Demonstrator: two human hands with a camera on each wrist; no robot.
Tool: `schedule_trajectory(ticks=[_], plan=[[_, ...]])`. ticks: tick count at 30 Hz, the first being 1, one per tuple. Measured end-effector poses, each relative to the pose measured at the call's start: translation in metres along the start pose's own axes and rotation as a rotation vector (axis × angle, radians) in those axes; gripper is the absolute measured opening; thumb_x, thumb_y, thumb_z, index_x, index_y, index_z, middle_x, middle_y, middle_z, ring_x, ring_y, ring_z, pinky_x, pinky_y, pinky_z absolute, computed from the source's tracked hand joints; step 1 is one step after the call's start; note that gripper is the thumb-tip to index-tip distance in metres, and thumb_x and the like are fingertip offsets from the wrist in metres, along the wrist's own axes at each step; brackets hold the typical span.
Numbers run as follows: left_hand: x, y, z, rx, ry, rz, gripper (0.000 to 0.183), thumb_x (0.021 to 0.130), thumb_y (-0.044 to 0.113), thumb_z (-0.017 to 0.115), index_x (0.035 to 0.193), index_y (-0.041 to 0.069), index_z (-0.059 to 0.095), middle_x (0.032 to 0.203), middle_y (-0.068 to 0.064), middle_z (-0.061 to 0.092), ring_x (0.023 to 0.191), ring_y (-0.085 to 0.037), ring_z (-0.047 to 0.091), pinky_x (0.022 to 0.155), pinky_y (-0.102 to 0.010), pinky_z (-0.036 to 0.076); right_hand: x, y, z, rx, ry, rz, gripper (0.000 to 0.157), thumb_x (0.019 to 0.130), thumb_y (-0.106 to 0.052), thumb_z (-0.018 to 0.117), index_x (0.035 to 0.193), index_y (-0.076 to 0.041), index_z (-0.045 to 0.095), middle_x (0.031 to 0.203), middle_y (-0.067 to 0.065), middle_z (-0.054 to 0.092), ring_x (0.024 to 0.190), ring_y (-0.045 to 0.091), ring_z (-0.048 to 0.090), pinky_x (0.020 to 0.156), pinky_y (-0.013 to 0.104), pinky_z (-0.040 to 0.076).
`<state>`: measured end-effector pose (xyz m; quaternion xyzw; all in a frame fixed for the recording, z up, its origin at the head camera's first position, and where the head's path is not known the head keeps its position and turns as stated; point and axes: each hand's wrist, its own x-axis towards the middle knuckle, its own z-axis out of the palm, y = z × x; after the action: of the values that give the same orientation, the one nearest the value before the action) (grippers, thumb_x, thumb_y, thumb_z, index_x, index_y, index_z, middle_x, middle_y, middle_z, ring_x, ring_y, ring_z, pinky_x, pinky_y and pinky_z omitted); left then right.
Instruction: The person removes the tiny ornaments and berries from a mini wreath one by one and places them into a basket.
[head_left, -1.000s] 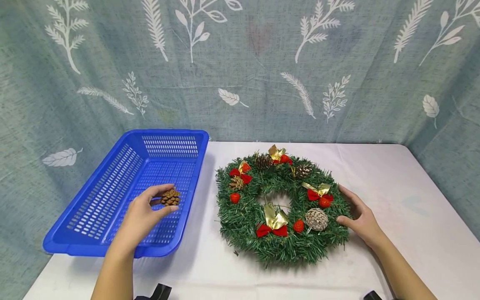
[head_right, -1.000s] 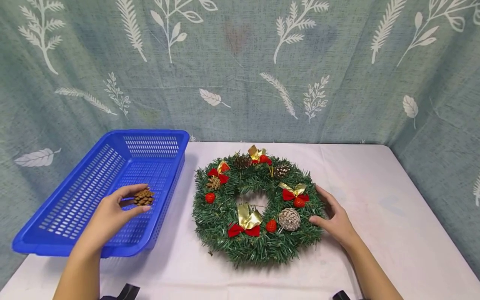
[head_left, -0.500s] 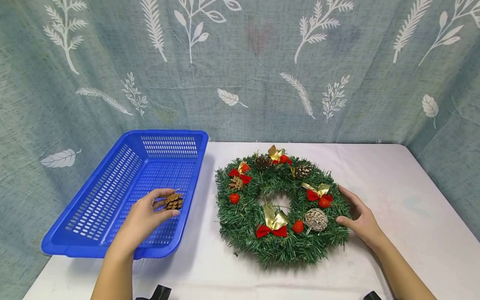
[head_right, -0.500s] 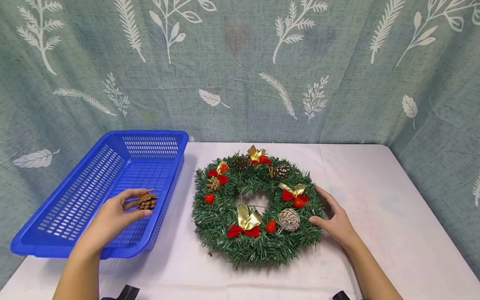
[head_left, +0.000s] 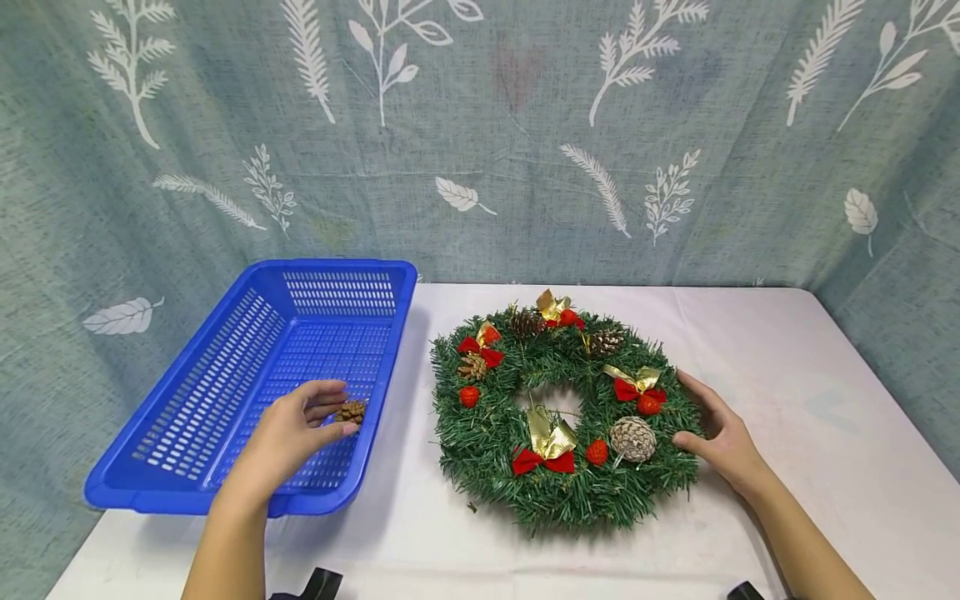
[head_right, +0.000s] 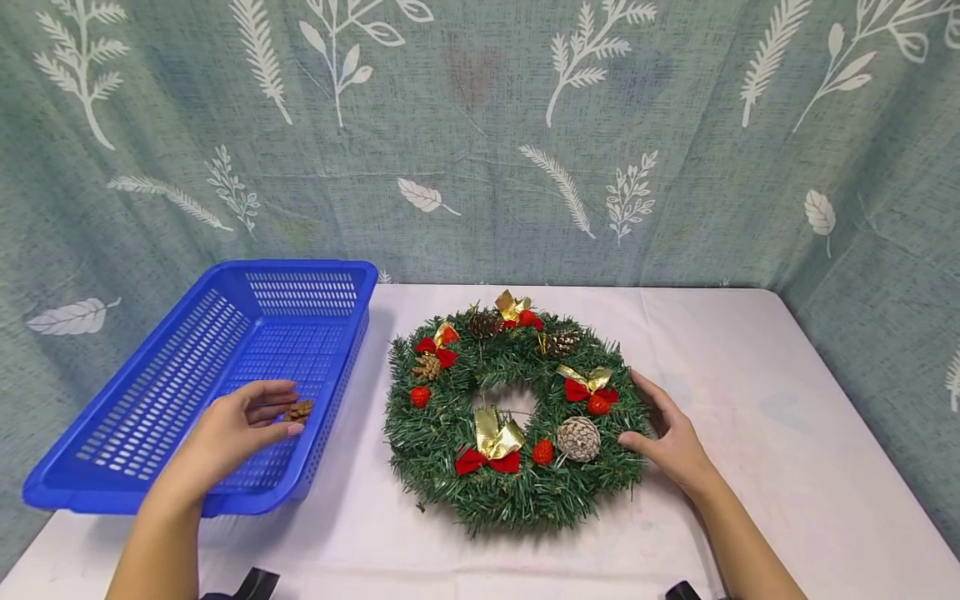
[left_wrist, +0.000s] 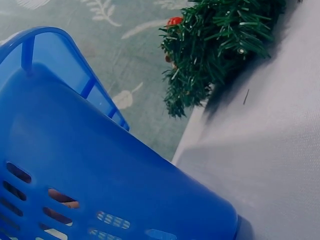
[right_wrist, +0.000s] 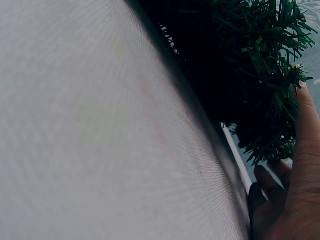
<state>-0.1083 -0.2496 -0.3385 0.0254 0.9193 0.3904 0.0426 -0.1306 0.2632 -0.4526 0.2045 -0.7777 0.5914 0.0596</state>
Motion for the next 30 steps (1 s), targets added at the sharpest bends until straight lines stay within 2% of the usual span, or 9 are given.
schedule_trajectory(ticks=[4, 9, 12, 16, 24, 30], plan=[[-0.001, 0.001, -0.001, -0.053, 0.031, 0.01, 0.062, 0.085, 0.025, 0.072, 0.134, -0.003, 0.046, 0.127, -0.026, 0.056, 0.116, -0.041, 0.055, 0.094, -0.044, 0.05, 0.0, 0.001, 0.0, -0.002, -0.002, -0.005, 0.078, 0.082, 0.007, 0.066, 0.148, -0.002, 0.026, 0.149, -0.012, 0.032, 0.132, -0.008, 0.029, 0.102, 0.004, 0.026], [-0.003, 0.004, -0.001, -0.148, 0.089, 0.014, 0.064, 0.083, 0.03, 0.074, 0.133, 0.001, 0.048, 0.127, -0.021, 0.058, 0.116, -0.033, 0.057, 0.089, -0.021, 0.051, -0.001, 0.002, 0.0, -0.009, -0.005, 0.007, 0.078, 0.082, 0.007, 0.066, 0.148, -0.003, 0.026, 0.149, -0.013, 0.031, 0.132, -0.008, 0.029, 0.102, 0.004, 0.026], [-0.004, 0.005, -0.001, -0.188, 0.12, 0.027, 0.063, 0.082, 0.028, 0.074, 0.132, 0.001, 0.049, 0.126, -0.019, 0.058, 0.11, -0.014, 0.061, 0.087, -0.011, 0.048, -0.001, 0.002, 0.0, -0.012, -0.007, 0.012, 0.078, 0.083, 0.006, 0.066, 0.149, -0.004, 0.026, 0.15, -0.012, 0.031, 0.132, -0.008, 0.029, 0.102, 0.004, 0.026], [-0.006, 0.007, -0.001, -0.227, 0.158, 0.033, 0.062, 0.082, 0.027, 0.075, 0.132, 0.002, 0.049, 0.126, -0.018, 0.058, 0.1, 0.009, 0.057, 0.086, -0.009, 0.048, 0.0, 0.001, -0.001, -0.012, -0.013, 0.009, 0.078, 0.083, 0.005, 0.066, 0.149, -0.004, 0.025, 0.152, -0.007, 0.03, 0.133, -0.008, 0.028, 0.103, 0.004, 0.025], [-0.007, 0.012, 0.0, -0.24, 0.236, 0.071, 0.059, 0.081, 0.022, 0.076, 0.13, 0.001, 0.051, 0.124, -0.019, 0.059, 0.1, 0.007, 0.058, 0.085, -0.011, 0.049, 0.001, 0.0, 0.0, -0.005, -0.011, 0.006, 0.078, 0.082, 0.007, 0.066, 0.148, -0.003, 0.026, 0.15, -0.009, 0.031, 0.132, -0.008, 0.029, 0.102, 0.004, 0.026], [-0.009, 0.018, 0.002, -0.247, 0.271, 0.09, 0.057, 0.08, 0.02, 0.076, 0.128, 0.001, 0.053, 0.118, -0.009, 0.063, 0.1, 0.005, 0.06, 0.085, -0.013, 0.05, 0.0, 0.0, 0.0, -0.006, -0.003, 0.012, 0.078, 0.082, 0.007, 0.067, 0.148, -0.003, 0.026, 0.149, -0.013, 0.031, 0.131, -0.008, 0.03, 0.102, 0.004, 0.027]])
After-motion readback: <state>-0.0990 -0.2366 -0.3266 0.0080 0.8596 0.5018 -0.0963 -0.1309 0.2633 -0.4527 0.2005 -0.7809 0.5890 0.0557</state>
